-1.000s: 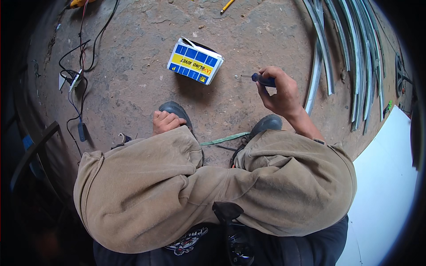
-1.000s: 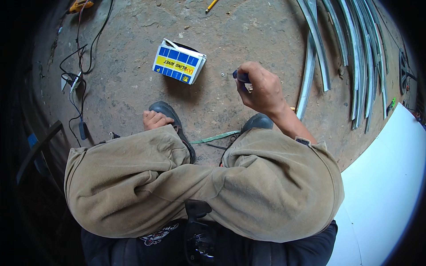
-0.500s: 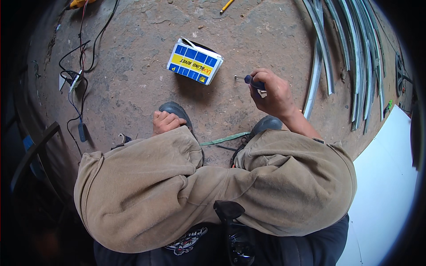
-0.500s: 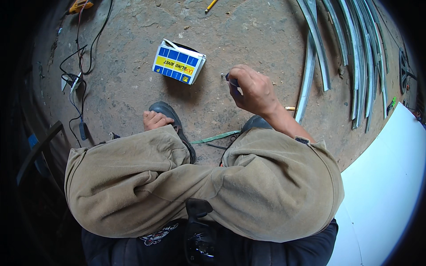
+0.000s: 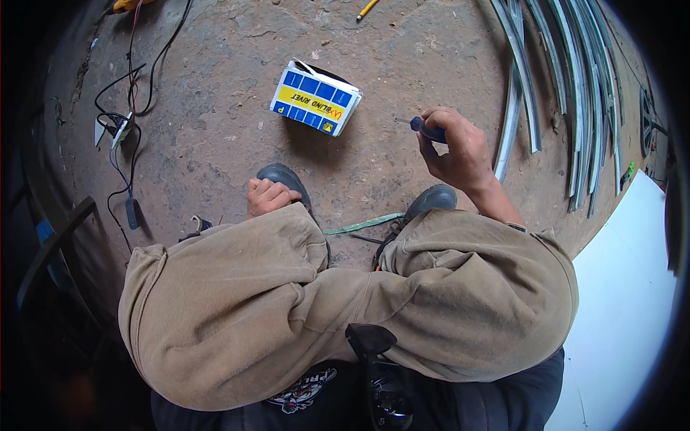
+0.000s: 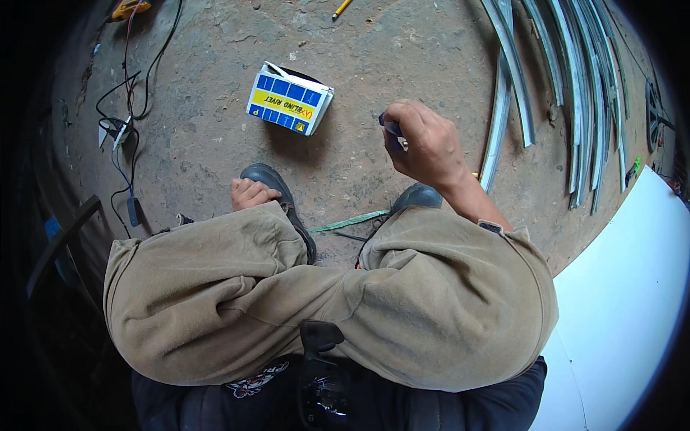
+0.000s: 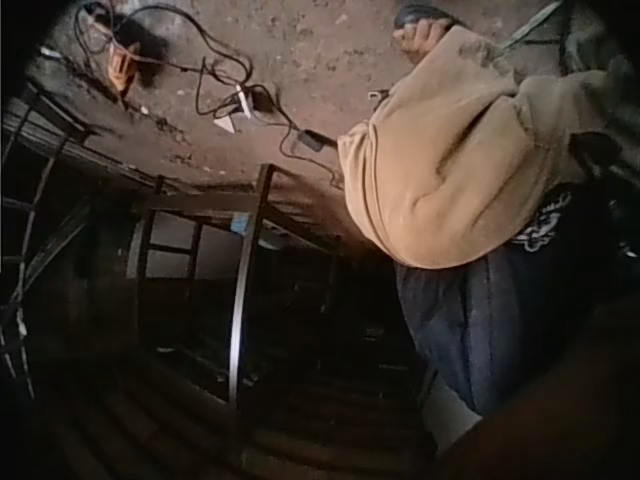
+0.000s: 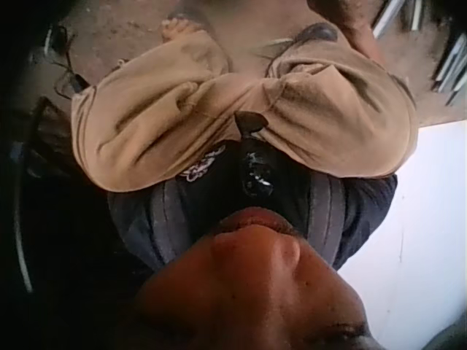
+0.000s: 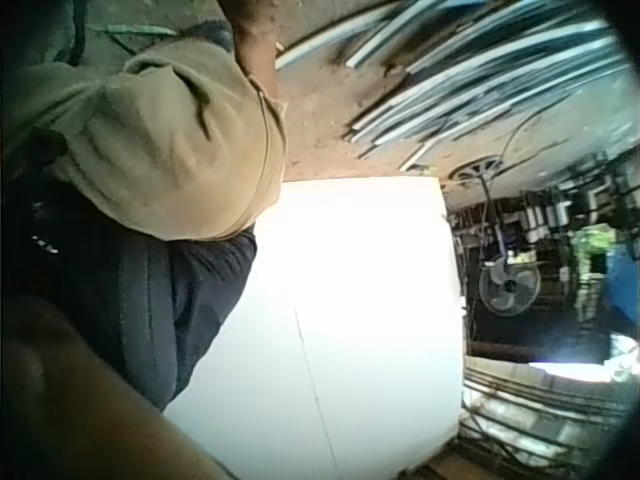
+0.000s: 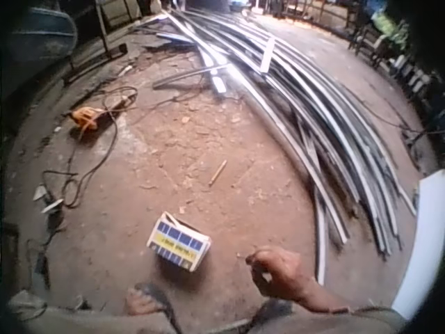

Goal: Organizing small rivets and using a screwdriver to prepare materials in a workshop.

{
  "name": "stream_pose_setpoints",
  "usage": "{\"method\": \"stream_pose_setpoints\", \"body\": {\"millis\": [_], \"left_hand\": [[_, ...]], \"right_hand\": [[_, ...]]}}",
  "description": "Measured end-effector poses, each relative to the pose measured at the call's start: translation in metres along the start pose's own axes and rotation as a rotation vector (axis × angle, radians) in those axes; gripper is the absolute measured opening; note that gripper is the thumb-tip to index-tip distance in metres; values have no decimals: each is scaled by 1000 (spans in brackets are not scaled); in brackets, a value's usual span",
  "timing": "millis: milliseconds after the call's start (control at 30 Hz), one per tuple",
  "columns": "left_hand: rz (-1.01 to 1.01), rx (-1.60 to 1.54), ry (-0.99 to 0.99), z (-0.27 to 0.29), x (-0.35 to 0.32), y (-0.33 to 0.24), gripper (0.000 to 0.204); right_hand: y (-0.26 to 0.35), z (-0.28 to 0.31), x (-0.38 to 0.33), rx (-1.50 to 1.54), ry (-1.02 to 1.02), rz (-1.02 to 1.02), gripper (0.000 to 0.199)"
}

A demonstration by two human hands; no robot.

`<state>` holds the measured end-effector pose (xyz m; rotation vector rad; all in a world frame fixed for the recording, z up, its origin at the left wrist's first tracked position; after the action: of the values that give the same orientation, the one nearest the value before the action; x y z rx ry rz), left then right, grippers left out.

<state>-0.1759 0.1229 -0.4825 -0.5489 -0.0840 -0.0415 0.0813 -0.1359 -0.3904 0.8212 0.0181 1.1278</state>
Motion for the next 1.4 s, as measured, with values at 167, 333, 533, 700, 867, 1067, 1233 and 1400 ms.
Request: {"method": "stream_pose_setpoints", "body": {"millis": [167, 333, 533, 700, 867, 1067, 1233, 1400], "left_hand": [[8, 19, 18, 1, -8, 5, 16], [-4, -11, 7, -3, -1, 2, 18], [19, 2, 30, 1, -3, 1, 18], [15, 1, 29, 0, -2, 0, 18], [19, 21, 29, 4, -5, 2, 18], [16, -14, 12, 0, 0, -1, 18], [8, -12, 3, 2, 2, -3, 18], [1, 14, 0, 2, -3, 1, 18]], "right_hand": [[10, 8, 11, -2, -27, 12, 36], [-10, -8, -7, -37, 59, -16, 37], [-11, -11, -13, 3, 26, -29, 41], [1, 7, 0, 6, -18, -3, 40], [7, 12, 6, 27, -114, 28, 40], [-16, -12, -17, 39, -126, -6, 39], [-15, -5, -17, 24, -36, -80, 39], [2, 13, 5, 35, -139, 3, 40]]}}
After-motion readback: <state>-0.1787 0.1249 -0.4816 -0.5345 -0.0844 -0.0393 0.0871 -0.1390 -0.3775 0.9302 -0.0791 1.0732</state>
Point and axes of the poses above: each hand's wrist, its own x-axis towards the middle knuckle, its own z-axis out of the back of the hand, y = z × x, the point moved 3 cm from there along x, towards the middle knuckle, and after that the axes turned 10 degrees about z, right-handed, at the moved point
